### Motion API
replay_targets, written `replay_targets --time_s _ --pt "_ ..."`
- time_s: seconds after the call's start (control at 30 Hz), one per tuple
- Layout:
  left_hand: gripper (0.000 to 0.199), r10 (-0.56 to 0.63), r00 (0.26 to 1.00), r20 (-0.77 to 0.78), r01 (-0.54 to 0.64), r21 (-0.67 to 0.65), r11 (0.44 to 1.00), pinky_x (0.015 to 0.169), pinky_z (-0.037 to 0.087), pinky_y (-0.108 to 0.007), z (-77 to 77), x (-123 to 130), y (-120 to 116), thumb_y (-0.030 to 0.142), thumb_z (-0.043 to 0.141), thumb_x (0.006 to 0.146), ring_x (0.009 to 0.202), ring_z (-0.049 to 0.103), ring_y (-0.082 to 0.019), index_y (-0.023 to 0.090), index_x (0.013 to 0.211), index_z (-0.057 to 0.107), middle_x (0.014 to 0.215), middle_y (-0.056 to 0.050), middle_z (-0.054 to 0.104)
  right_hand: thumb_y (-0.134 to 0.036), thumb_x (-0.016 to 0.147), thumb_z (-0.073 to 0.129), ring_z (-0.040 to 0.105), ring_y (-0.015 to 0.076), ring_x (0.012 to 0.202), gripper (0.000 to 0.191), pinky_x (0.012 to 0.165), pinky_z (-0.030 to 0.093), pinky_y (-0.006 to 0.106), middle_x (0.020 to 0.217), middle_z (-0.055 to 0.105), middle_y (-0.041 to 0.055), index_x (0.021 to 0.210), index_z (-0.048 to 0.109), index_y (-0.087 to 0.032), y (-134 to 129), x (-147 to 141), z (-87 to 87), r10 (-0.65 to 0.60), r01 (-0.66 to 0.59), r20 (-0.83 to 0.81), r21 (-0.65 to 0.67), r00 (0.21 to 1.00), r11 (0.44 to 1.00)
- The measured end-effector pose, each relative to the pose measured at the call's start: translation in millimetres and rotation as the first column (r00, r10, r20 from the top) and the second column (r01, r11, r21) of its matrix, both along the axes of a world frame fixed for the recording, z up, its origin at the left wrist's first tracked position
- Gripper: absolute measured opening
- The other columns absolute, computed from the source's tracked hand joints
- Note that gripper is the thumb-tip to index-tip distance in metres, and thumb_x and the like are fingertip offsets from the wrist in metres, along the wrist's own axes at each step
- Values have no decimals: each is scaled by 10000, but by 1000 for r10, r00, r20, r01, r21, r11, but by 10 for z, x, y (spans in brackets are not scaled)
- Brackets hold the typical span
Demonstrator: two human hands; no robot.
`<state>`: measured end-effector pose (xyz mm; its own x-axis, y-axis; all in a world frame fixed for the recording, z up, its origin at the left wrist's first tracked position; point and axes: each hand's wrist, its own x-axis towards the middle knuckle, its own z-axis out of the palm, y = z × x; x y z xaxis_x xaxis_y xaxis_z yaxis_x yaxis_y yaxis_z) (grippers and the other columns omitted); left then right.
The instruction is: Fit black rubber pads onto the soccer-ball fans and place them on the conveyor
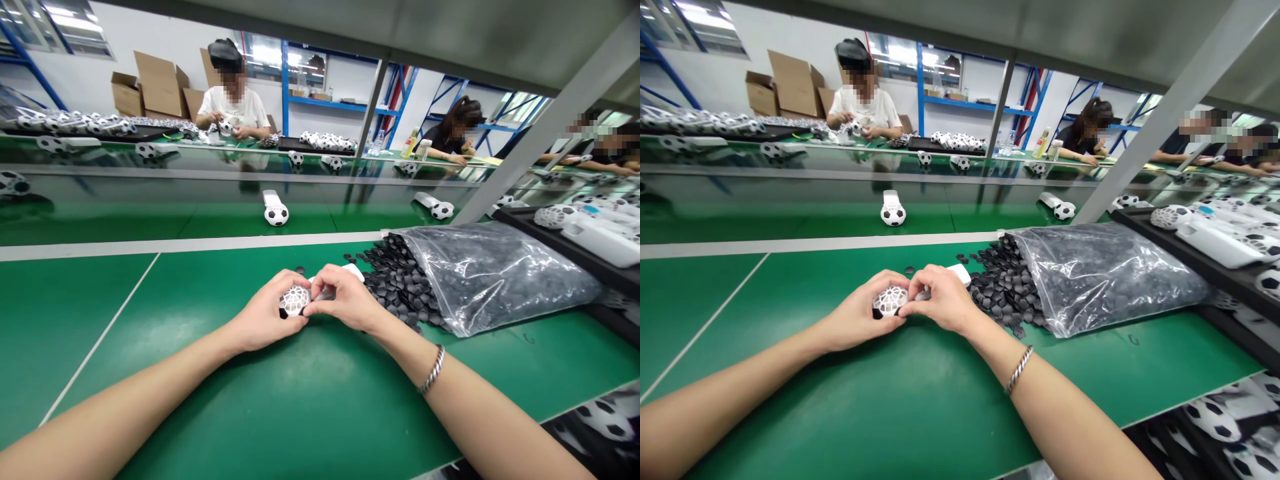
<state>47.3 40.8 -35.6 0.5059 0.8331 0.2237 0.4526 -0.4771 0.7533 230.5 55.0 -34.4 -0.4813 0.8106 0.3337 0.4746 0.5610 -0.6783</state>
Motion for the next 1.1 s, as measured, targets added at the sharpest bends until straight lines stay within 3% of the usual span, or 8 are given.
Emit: replay_targets --time_s 0.1,0.2,0.4,0.47,0.57,0.7,0.87,1.1 --pt "354 14 1000 27 -14 -5 1000 912 376 -344 -15 3 25 151 590 651 1030 483 -205 212 995 537 1052 -28 512 -397 673 704 479 123 698 262 636 349 249 722 549 -11 658 559 -180 51 -16 -31 -42 41 35 30 999 999" --pt "398 85 986 147 -49 -231 972 799 435 -323 0 -42 62 199 659 619 898 541 -195 195 998 537 987 -28 558 -461 664 690 499 161 802 311 723 353 291 826 584 11 792 582 -199 63 15 10 -80 72 70 113 994 991" --pt "369 368 778 509 52 -637 769 613 468 -231 303 -142 81 359 627 721 787 594 -165 188 1038 547 996 -53 617 -410 614 745 512 231 934 496 833 327 374 1003 601 54 1026 550 -215 30 264 220 -51 7 206 208 977 978" --pt "422 340 749 568 69 -578 813 663 492 -270 404 -159 213 487 498 790 849 600 -200 167 1058 561 1017 -86 620 -339 663 720 536 198 858 377 769 374 332 934 605 35 977 561 -204 32 308 235 -72 67 75 75 995 995" --pt "474 225 869 441 -112 -267 957 797 487 -340 447 -219 688 506 365 838 1004 561 -233 174 1150 494 1143 -101 575 -387 705 670 562 166 759 336 657 427 282 839 600 19 941 546 -183 52 295 216 -156 83 -283 -254 946 964" --pt "483 324 945 41 -326 50 944 891 414 -454 333 -318 1585 295 529 738 1074 499 -292 149 1193 455 1188 -145 531 -469 731 619 596 148 725 379 587 471 252 829 607 25 955 519 -180 114 270 181 -404 -63 -642 -576 652 815" --pt "541 293 933 -211 -246 223 943 1013 216 -521 139 -129 2415 72 518 632 1256 275 -351 202 1157 531 1337 -131 403 -408 723 660 617 148 788 351 573 490 221 908 622 46 969 551 -183 223 364 169 -581 -173 -702 -687 413 706" --pt "343 116 947 -300 -64 177 982 1006 142 -563 69 329 3024 107 556 621 1302 188 -344 228 938 609 1351 -110 406 -352 771 632 577 219 996 305 655 530 314 1067 571 48 1027 529 -222 307 449 133 -482 -340 -789 -605 381 720"
